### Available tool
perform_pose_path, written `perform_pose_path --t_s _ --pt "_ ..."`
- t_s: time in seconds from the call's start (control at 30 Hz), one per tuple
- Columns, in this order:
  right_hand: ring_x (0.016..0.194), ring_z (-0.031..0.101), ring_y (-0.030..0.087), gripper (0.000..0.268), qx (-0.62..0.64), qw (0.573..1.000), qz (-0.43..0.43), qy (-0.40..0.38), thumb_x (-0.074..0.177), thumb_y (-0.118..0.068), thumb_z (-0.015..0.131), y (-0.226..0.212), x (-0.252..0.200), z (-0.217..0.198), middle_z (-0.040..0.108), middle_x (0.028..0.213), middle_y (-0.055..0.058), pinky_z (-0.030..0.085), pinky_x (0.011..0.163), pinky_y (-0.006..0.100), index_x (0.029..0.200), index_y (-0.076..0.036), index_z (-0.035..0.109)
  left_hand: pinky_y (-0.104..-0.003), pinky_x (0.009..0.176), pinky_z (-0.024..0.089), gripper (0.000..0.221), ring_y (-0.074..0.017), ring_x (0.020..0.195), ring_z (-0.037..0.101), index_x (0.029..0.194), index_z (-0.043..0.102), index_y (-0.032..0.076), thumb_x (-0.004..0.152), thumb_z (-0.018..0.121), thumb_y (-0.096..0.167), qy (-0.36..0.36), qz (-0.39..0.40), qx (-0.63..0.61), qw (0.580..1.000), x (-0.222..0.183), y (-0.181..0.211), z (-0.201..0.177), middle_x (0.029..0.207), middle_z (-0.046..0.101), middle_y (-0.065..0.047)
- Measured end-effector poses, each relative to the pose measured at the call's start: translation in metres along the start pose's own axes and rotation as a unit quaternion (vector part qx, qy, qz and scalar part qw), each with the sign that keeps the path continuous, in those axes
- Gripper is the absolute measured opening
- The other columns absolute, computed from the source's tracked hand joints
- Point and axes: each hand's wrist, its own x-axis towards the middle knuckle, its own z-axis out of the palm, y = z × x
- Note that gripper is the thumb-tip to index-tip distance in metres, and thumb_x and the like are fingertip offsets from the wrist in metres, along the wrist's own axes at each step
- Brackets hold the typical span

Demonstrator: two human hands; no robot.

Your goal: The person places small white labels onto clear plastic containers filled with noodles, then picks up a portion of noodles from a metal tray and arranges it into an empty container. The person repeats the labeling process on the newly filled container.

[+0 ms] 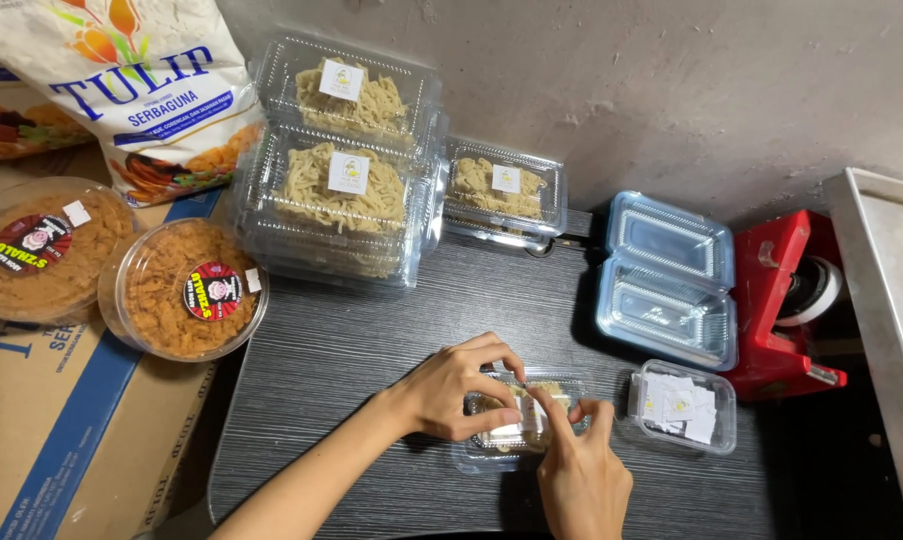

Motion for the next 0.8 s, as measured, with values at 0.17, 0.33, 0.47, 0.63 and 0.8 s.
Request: perform_pose_path --t_s 0.17,0.33,0.47,0.63,0.8 --pt "0.038 0.049 0.026 0.043 -0.002 1.0 0.011 -0.02 0.081 -0.012 0.044 -0.004 -0.001 -0.004 0.036 0.095 0.0 0.04 0.033 0.038 0.109 -0.046 0.045 -0.041 0.069 0.048 0.033 -0.0229 0.091 0.05 0.069 0.066 0.012 0.082 0.051 0.037 -0.006 -0.005 0.002 1.0 0.0 0.0 0.0 0.097 0.057 -0.006" --pt "0.041 0.053 0.026 0.038 0.009 0.998 0.035 -0.048 0.084 -0.017 0.041 -0.005 -0.001 -0.007 0.036 0.097 0.0 0.041 0.037 0.039 0.107 -0.046 0.045 -0.042 0.072 0.048 0.032 -0.0234 0.092 0.051 0.07 0.067 0.011 0.081 0.051 0.037 -0.008 -0.005 0.002 1.0 -0.001 -0.003 0.002 0.097 0.058 -0.007" --pt "0.041 0.052 0.025 0.039 0.02 1.0 0.017 0.001 0.083 -0.016 0.042 -0.005 0.0 -0.004 0.038 0.094 0.0 0.041 0.033 0.039 0.109 -0.045 0.047 -0.041 0.073 0.047 0.034 -0.0233 0.091 0.051 0.07 0.067 0.011 0.082 0.05 0.038 -0.004 -0.002 -0.002 1.0 -0.001 -0.003 0.002 0.099 0.057 -0.008" --pt "0.045 0.055 0.022 0.043 0.025 1.0 0.008 0.003 0.083 -0.013 0.042 0.0 0.001 0.0 0.038 0.093 0.002 0.044 0.033 0.038 0.113 -0.044 0.045 -0.042 0.073 0.048 0.034 -0.0238 0.092 0.051 0.07 0.066 0.011 0.082 0.05 0.037 -0.006 -0.001 -0.007 1.0 -0.001 -0.002 0.0 0.099 0.057 -0.008" --pt "0.045 0.053 0.023 0.038 0.052 0.998 -0.009 0.021 0.083 -0.014 0.044 0.005 -0.003 0.008 0.037 0.093 0.002 0.043 0.034 0.04 0.108 -0.041 0.05 -0.041 0.068 0.049 0.035 -0.0231 0.092 0.05 0.068 0.066 0.012 0.082 0.05 0.039 -0.009 -0.002 0.006 1.0 -0.001 -0.002 0.001 0.097 0.057 -0.006"
